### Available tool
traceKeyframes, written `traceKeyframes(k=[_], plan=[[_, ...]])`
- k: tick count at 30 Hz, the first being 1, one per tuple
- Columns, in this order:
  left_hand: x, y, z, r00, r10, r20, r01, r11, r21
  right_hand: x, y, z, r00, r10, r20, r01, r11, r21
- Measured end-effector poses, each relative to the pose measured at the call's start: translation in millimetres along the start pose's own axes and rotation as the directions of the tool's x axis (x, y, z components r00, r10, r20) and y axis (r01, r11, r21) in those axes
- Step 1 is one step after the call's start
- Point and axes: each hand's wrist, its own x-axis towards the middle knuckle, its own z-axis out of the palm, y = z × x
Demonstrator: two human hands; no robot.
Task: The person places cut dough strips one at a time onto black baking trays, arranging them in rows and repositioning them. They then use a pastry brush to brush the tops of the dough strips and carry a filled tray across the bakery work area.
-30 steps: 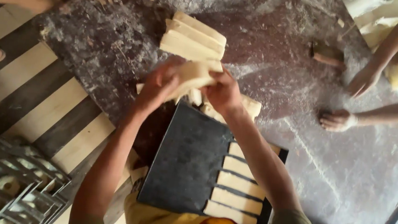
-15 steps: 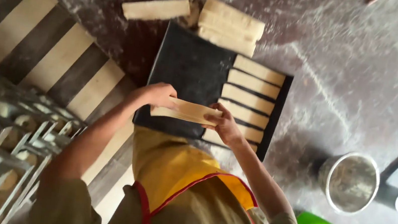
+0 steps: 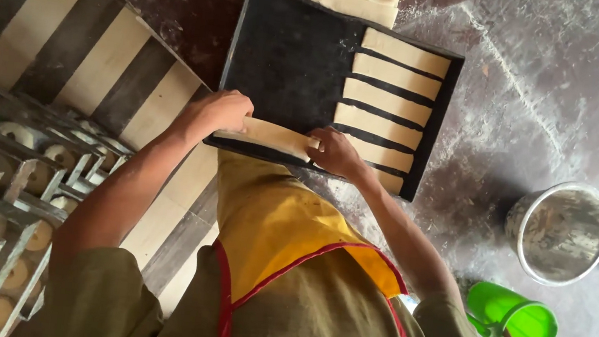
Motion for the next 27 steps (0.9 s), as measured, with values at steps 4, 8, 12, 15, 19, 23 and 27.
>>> traceKeyframes(k=[4,8,12,15,19,23,27], plan=[[-0.6,0.3,0.9,0.998,-0.015,0.059,0.012,0.999,0.043,9.5,14.9,8.3,0.971,-0.216,0.106,0.231,0.958,-0.167],[-9.6,1.5,-14.8,0.996,0.027,0.09,-0.033,0.997,0.065,9.3,-6.2,1.9,0.958,-0.268,0.105,0.28,0.951,-0.131],[-12.8,-2.5,-18.8,0.997,0.048,0.068,-0.035,0.982,-0.186,8.2,-25.7,-1.2,0.971,-0.19,0.144,0.2,0.978,-0.056],[-4.5,-4.9,-8.6,0.997,0.048,0.058,-0.039,0.989,-0.142,16.4,-19.1,1.8,0.973,-0.138,0.186,0.15,0.987,-0.056],[-10.2,15.5,-7.8,0.988,-0.133,0.079,0.128,0.99,0.059,15.1,-27.4,-7.7,0.968,-0.1,0.229,0.114,0.992,-0.051],[-7.5,9.3,-1.6,0.994,-0.076,0.073,0.073,0.996,0.044,15.0,-28.9,-13.0,0.967,-0.085,0.239,0.106,0.991,-0.077],[2.0,-5.3,18.7,1.0,0.024,-0.003,-0.023,0.982,0.189,14.2,-22.4,-10.3,0.97,-0.144,0.195,0.159,0.985,-0.066]])
